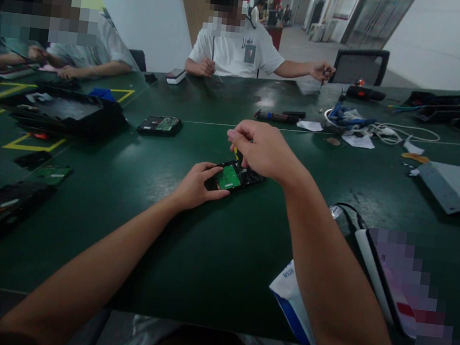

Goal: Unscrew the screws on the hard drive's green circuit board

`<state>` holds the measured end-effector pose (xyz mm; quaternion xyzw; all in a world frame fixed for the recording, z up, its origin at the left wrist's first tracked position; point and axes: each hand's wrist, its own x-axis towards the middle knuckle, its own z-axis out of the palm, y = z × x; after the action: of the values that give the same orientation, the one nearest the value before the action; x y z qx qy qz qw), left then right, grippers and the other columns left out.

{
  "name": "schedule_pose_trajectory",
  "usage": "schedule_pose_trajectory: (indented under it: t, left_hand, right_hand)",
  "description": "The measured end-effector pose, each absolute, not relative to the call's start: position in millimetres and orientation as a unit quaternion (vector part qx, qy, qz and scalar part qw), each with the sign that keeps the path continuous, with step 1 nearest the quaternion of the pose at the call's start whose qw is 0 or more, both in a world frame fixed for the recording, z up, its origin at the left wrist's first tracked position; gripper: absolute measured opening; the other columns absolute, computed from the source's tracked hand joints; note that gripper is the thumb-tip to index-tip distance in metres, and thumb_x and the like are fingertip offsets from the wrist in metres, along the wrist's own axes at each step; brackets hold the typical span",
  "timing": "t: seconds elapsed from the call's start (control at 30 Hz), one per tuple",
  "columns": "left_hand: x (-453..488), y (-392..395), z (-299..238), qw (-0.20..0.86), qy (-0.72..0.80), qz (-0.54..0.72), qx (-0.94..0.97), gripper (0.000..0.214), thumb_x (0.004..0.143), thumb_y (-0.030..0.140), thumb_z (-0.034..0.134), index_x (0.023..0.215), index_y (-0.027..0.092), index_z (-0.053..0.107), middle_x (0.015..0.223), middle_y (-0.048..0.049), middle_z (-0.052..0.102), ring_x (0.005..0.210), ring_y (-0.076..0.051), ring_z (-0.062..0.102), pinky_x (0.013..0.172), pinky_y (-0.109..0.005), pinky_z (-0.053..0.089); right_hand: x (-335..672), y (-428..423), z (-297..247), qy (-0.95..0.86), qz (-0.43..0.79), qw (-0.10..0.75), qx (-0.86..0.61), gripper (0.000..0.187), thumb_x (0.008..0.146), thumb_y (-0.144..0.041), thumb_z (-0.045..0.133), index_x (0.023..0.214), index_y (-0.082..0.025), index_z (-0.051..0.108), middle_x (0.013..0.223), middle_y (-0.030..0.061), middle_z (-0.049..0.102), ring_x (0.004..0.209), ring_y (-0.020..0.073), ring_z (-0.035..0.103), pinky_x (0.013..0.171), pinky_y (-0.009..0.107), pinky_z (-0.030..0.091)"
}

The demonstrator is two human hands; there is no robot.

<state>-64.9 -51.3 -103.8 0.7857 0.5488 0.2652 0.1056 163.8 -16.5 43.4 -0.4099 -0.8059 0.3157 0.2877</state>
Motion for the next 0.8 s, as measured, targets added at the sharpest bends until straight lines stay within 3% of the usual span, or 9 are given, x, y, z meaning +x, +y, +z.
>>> schedule_pose_trajectory:
  t: [0.2,0.5,0.8]
  left_hand:
    - [-64.8,-51.6,-104.1,0.106,0.547,0.269,0.785,0.076,0.082,0.063,0.079,0.143,0.021,0.064,0.143,-0.0156,0.059,0.134,-0.036,0.054,0.116,-0.053,0.046]
    - [-64.7,-51.4,-104.6,0.104,0.547,0.269,0.786,0.076,0.082,0.063,0.079,0.144,0.021,0.064,0.144,-0.0159,0.059,0.135,-0.036,0.054,0.116,-0.054,0.046]
    - [-65.0,-52.2,-103.1,0.108,0.547,0.264,0.787,0.078,0.084,0.065,0.077,0.145,0.019,0.063,0.145,-0.0162,0.058,0.137,-0.037,0.053,0.117,-0.052,0.045]
  right_hand:
    - [164.2,-19.8,46.7,-0.802,0.34,0.264,-0.414,0.029,0.103,-0.048,0.058,0.104,-0.023,0.072,0.07,0.0031,0.069,0.06,0.0166,0.062,0.058,0.032,0.047]
    - [164.9,-14.1,44.3,-0.803,0.247,0.297,-0.453,0.026,0.094,-0.045,0.069,0.086,-0.021,0.07,0.081,0.0063,0.071,0.076,0.0208,0.063,0.068,0.036,0.044]
    - [165.2,-14.6,43.4,-0.81,0.258,0.303,-0.431,0.029,0.097,-0.049,0.065,0.089,-0.022,0.072,0.08,0.0043,0.07,0.071,0.0189,0.063,0.068,0.035,0.044]
